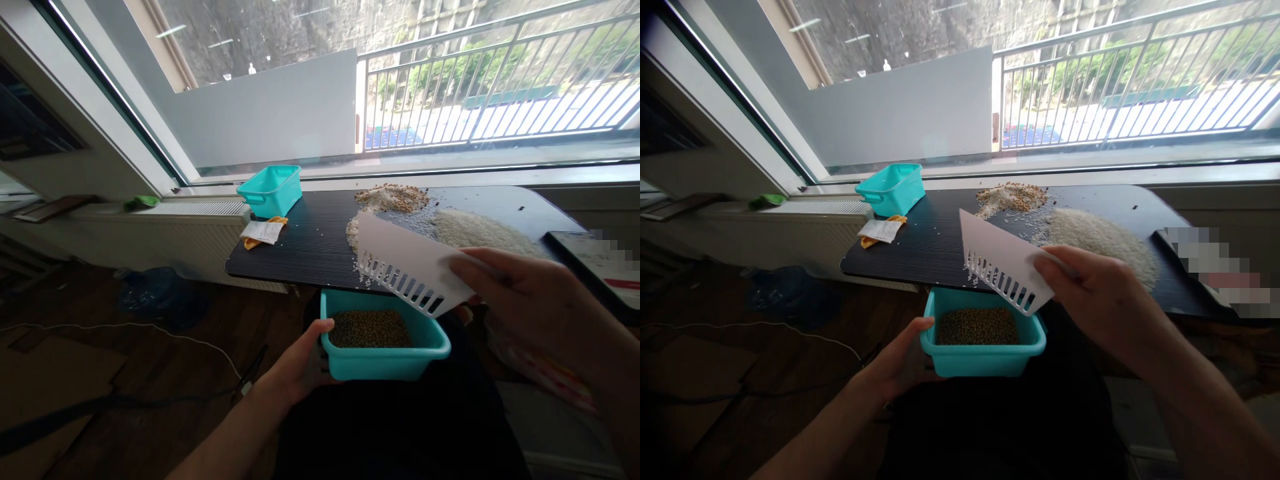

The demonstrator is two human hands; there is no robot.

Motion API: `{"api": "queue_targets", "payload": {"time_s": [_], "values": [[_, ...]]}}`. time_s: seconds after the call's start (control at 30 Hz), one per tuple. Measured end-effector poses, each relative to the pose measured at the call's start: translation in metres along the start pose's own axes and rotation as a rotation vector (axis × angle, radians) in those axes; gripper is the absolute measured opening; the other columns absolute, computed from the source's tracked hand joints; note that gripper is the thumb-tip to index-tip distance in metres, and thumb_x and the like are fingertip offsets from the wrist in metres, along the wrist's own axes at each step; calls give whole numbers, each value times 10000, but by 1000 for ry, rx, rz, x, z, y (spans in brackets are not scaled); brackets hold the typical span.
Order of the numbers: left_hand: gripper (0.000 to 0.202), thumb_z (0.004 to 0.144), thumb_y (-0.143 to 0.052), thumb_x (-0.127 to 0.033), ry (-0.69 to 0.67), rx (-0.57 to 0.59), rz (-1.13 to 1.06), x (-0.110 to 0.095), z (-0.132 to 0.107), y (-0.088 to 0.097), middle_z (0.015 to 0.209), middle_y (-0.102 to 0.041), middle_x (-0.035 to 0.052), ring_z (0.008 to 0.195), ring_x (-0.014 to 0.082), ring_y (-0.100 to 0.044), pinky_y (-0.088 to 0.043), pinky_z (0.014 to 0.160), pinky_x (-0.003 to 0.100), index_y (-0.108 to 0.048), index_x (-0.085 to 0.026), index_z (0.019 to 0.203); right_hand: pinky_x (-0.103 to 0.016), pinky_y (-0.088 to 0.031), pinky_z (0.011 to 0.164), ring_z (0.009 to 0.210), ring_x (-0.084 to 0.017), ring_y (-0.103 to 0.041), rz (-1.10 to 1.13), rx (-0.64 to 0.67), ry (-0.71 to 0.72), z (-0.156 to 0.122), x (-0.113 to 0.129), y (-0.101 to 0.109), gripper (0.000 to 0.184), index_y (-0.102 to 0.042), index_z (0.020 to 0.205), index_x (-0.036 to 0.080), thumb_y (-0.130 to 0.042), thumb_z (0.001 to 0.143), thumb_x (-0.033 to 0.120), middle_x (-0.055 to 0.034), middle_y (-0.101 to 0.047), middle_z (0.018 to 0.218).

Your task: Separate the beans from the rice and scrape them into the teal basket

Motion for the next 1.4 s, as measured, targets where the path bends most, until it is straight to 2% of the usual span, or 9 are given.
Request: {"api": "queue_targets", "payload": {"time_s": [0.17,0.33,0.53,0.67,0.83,1.0,1.13,1.23,1.4], "values": [[647,700,-620,-572,0,-28,-19,1,2,1,1075,-676,139,929,272,-638,-476,820,392,-561,-154,1189,-272,-457,407,465,-168,-594,203,94,-131,2,-7,-30,344,-703,819,205,-521,800,497,-11,-657,575],[635,718,-614,-556,2,-32,-35,1,1,1,1104,-667,142,982,290,-633,-474,838,405,-527,-164,1210,-299,-514,471,487,-185,-645,177,100,-205,-13,-20,-43,284,-681,853,235,-517,807,464,5,-675,614],[599,765,-576,-534,6,-40,-33,0,2,-4,1114,-666,132,952,274,-645,-487,824,397,-510,-173,1238,-308,-475,435,436,-205,-628,118,18,-245,-19,-38,-26,224,-644,757,239,-531,786,431,-8,-651,548],[586,781,-565,-532,12,-45,-42,2,2,-7,1095,-676,131,947,270,-654,-497,826,398,-515,-169,1239,-324,-451,460,427,-222,-618,61,-17,-264,-15,-44,-17,228,-645,795,233,-508,806,414,-7,-625,494],[584,795,-556,-538,10,-36,-24,3,3,-7,1107,-683,133,970,280,-657,-498,845,412,-529,-174,1252,-335,-450,563,522,-241,-642,-30,-86,-351,-13,-57,0,268,-652,852,214,-480,825,417,-25,-632,508],[637,774,-586,-556,19,-20,-10,2,3,-9,1134,-678,135,971,294,-659,-492,848,428,-521,-188,1290,-348,-430,644,655,-271,-652,-255,-188,-363,-10,-77,25,253,-654,819,219,-472,814,394,-44,-606,485],[652,784,-571,-564,20,-21,-2,3,2,-11,1146,-670,140,980,294,-654,-490,830,412,-503,-184,1309,-356,-423,642,682,-291,-658,-289,-225,-366,-4,-77,35,310,-676,924,190,-467,818,394,-32,-579,448],[636,803,-548,-557,25,-9,-3,3,2,-13,1175,-659,127,998,288,-648,-490,841,409,-485,-198,1325,-326,-435,625,587,-237,-648,-179,-175,-330,7,-65,24,326,-673,973,168,-453,844,373,-23,-614,479],[627,816,-530,-553,37,0,-13,4,4,-13,1181,-658,127,1011,285,-646,-489,857,416,-480,-196,1330,-290,-455,591,539,-199,-653,-74,-88,-266,29,-56,-13,307,-677,941,189,-456,852,382,13,-618,474]]}}
Point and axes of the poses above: each hand's wrist, its own z-axis towards the middle knuckle, its own y-axis out of the back of the hand, x = y × z, the point moved 5 cm from there along z, towards the middle knuckle
